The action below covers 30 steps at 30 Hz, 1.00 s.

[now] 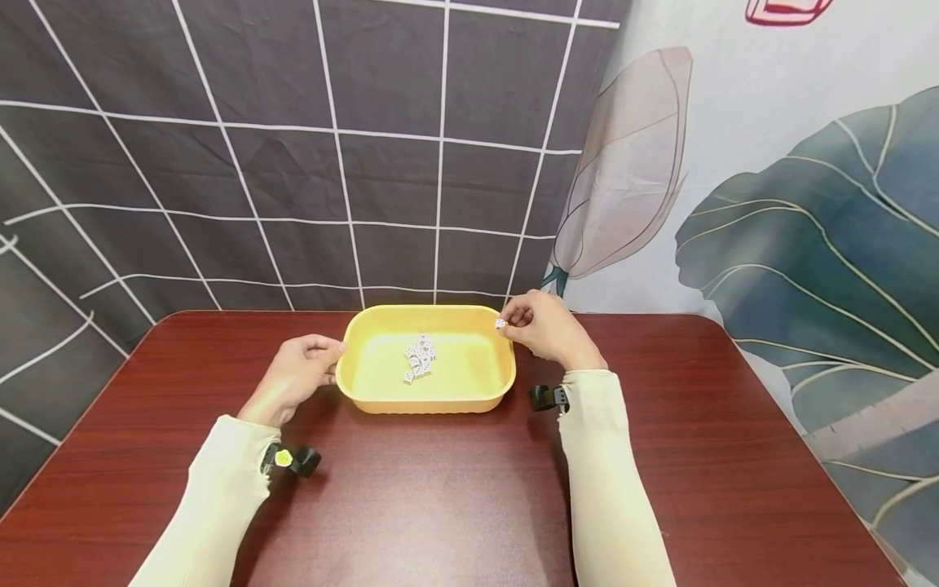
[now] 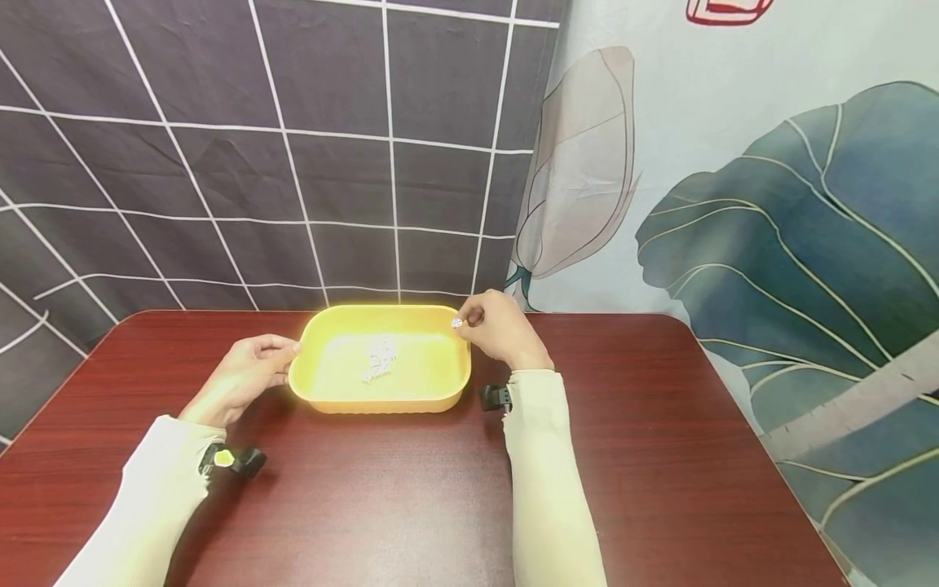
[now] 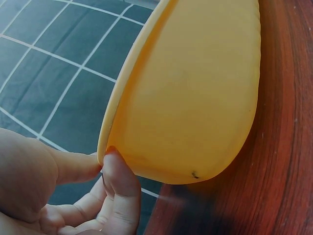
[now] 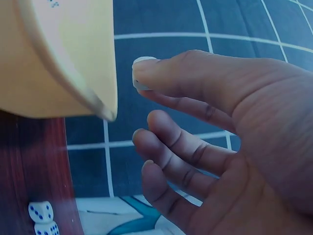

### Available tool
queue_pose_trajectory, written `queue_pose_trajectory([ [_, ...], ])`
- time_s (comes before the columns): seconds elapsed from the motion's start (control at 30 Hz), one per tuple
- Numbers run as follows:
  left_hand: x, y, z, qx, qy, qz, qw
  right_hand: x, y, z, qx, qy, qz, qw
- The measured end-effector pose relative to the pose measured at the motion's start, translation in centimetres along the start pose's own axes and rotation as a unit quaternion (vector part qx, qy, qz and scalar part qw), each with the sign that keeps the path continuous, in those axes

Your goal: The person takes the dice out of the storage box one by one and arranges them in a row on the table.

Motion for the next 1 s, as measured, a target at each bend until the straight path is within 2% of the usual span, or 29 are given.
queue_pose_trajectory([
  [0.63, 0.0, 0.0, 0.0, -0.003, 0.0, -0.002, 1.0, -0.5, 1.9, 3.7, 0.018, -0.034, 0.009, 0.999],
  [1.0, 0.0, 0.0, 0.0, -0.002, 0.0, -0.003, 1.0, -0.9, 2.5, 6.0, -0.006, -0.069, 0.028, 0.997],
])
Point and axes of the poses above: each hand's wrist, its own x-axis towards the middle knuckle, its own y-axis out of the back of the hand, z = x × y, the point moved 1 cm from there along x, towards the middle knuckle, and after that the axes turned 13 degrees about -y, right-handed, at the moved point
